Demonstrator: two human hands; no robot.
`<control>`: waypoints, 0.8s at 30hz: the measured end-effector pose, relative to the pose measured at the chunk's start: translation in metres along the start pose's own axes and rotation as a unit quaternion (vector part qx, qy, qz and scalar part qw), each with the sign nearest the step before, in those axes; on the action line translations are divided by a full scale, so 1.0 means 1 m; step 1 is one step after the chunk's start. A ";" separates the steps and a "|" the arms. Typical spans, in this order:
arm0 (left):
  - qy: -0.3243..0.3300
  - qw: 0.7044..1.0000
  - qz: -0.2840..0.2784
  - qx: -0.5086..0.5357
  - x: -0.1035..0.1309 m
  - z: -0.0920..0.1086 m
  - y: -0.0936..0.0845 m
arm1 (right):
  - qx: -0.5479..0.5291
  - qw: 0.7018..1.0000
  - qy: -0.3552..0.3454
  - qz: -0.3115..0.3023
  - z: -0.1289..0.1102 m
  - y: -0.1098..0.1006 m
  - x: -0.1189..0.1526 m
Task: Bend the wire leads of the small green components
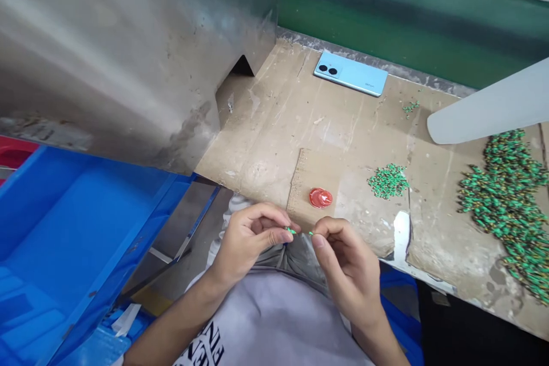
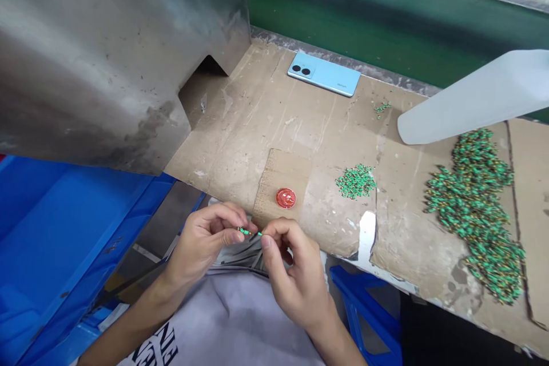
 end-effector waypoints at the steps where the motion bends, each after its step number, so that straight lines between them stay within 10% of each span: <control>1: 0.003 1.000 -0.002 -0.005 0.000 0.001 0.001 | -0.019 1.000 0.007 -0.013 -0.001 -0.002 0.000; 24: 0.071 0.990 -0.038 -0.117 0.006 0.011 0.018 | -0.093 0.989 0.076 -0.085 0.003 -0.015 -0.003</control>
Point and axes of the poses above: each hand's wrist, its own x-axis away from the middle knuckle, its own y-axis out of the palm, z = x × y, the point moved 1 cm from there along -x, towards the middle knuckle, and after that the axes turned 12 degrees about -x, right-handed, at the moved point
